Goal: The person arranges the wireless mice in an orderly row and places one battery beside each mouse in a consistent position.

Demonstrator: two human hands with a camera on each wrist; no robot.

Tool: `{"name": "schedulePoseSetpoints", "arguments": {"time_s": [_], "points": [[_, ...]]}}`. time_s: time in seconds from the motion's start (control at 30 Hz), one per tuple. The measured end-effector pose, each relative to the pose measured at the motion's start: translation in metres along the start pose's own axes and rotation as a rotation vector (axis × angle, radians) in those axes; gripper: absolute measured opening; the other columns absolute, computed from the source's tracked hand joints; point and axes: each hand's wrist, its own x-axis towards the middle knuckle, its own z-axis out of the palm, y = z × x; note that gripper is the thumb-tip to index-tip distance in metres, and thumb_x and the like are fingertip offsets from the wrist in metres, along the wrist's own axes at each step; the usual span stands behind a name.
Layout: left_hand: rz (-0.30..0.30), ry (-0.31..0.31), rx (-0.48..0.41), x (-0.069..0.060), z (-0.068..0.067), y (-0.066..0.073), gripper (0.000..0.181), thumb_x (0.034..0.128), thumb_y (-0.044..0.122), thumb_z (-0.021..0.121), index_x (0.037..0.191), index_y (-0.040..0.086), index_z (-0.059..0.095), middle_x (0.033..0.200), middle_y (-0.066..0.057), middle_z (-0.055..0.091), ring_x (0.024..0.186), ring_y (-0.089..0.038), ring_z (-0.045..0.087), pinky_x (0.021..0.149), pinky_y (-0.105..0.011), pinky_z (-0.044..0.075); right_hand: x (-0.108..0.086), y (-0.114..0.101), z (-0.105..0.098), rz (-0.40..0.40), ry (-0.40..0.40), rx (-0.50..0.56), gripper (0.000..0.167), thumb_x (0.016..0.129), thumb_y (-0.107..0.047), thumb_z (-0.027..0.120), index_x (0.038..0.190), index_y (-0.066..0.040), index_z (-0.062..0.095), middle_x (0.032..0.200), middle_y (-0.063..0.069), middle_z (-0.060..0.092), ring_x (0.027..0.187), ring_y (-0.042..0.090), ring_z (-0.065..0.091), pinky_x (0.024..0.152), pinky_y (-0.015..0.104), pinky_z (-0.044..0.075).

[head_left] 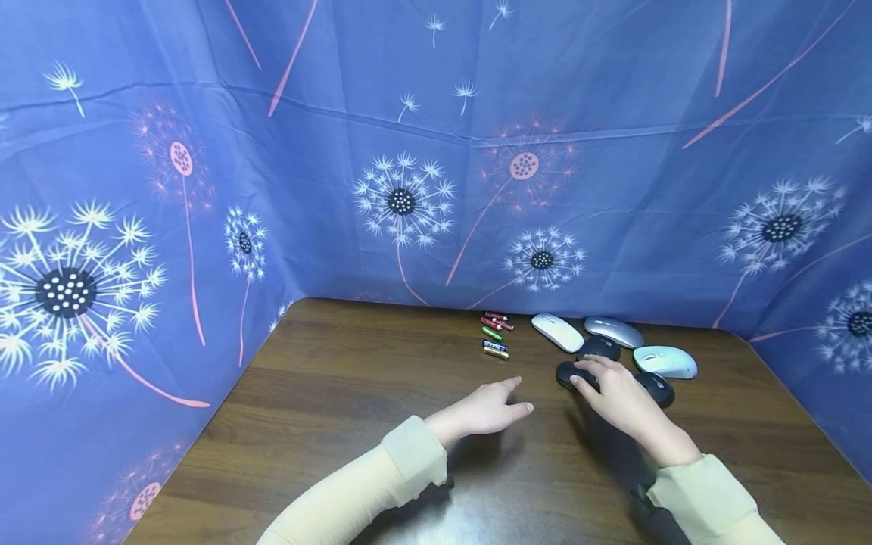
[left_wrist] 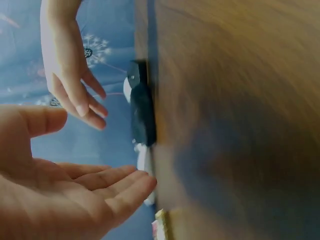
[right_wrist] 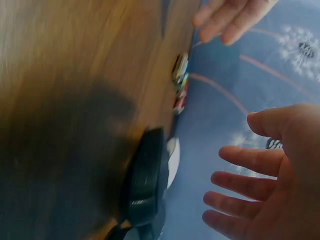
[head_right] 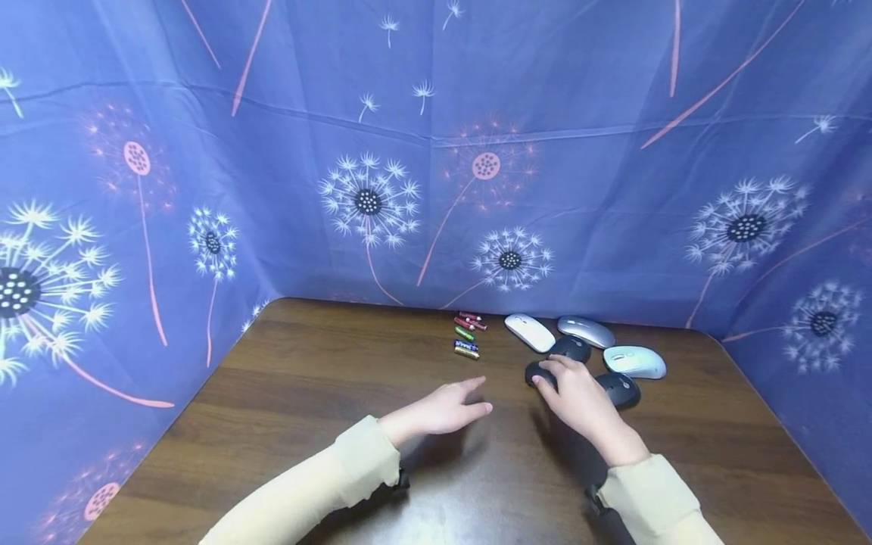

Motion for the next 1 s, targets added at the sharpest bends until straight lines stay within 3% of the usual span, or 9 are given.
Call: {"name": "schedulePoseSetpoints", "arguments": {"time_s": [0.13, 0.23, 0.4, 0.53, 0.73, 1.0], "points": [[-0.111, -0.022, -0.304, 0.017, 0.014, 0.007, 0.056, 0.0936, 0.033, 0.054, 0.139, 0.001, 0.043, 0.133, -0.013, 0.055, 0.120, -0.022, 0.054, 0.100, -0.032, 0.043, 0.011, 0.013, 0.000, 0.013, -0.008, -0.001, 0.034, 0.093, -0.022, 0.058, 0.113, 0.004, 0.063, 0.117, 0.028, 0.059, 0.109, 0.045, 0.055, 0.085, 0.059, 0.046], [-0.168, -0.039, -0.555, 0.030, 0.025, 0.013, 0.055, 0.0933, 0.026, 0.055, 0.137, -0.004, 0.042, 0.131, -0.017, 0.054, 0.120, -0.028, 0.053, 0.100, -0.039, 0.045, 0.017, 0.021, 0.002, 0.035, -0.024, -0.003, 0.035, 0.092, -0.022, 0.058, 0.112, 0.005, 0.064, 0.114, 0.028, 0.061, 0.107, 0.045, 0.056, 0.085, 0.059, 0.046], [-0.217, -0.065, -0.911, 0.050, 0.045, 0.020, 0.048, 0.0940, 0.016, 0.052, 0.132, -0.012, 0.040, 0.132, -0.024, 0.049, 0.123, -0.038, 0.047, 0.102, -0.049, 0.040, 0.023, 0.033, 0.007, 0.071, -0.048, -0.015, 0.033, 0.091, -0.021, 0.059, 0.107, 0.007, 0.065, 0.107, 0.028, 0.063, 0.103, 0.046, 0.057, 0.083, 0.058, 0.046], [-0.259, -0.054, -1.078, 0.063, 0.056, 0.026, 0.039, 0.0941, 0.014, 0.049, 0.125, -0.010, 0.046, 0.130, -0.029, 0.049, 0.122, -0.041, 0.048, 0.105, -0.051, 0.036, 0.027, 0.040, 0.008, 0.082, -0.067, 0.003, 0.031, 0.091, -0.019, 0.057, 0.103, 0.008, 0.066, 0.097, 0.025, 0.067, 0.092, 0.042, 0.062, 0.076, 0.054, 0.049], [-0.289, -0.057, -1.272, 0.075, 0.064, 0.033, 0.042, 0.0949, 0.014, 0.046, 0.129, -0.010, 0.043, 0.131, -0.034, 0.045, 0.124, -0.046, 0.043, 0.107, -0.053, 0.032, 0.034, 0.045, 0.009, 0.114, -0.088, 0.032, 0.031, 0.091, -0.018, 0.055, 0.099, 0.010, 0.066, 0.092, 0.024, 0.068, 0.085, 0.038, 0.064, 0.072, 0.052, 0.050], [-0.347, -0.039, -1.401, 0.085, 0.072, 0.038, 0.045, 0.0924, 0.012, 0.048, 0.128, -0.014, 0.037, 0.126, -0.036, 0.046, 0.125, -0.048, 0.041, 0.108, -0.055, 0.029, 0.041, 0.051, 0.019, 0.140, -0.048, 0.004, 0.029, 0.090, -0.017, 0.056, 0.094, 0.008, 0.067, 0.091, 0.026, 0.067, 0.088, 0.045, 0.062, 0.075, 0.054, 0.049]]}}
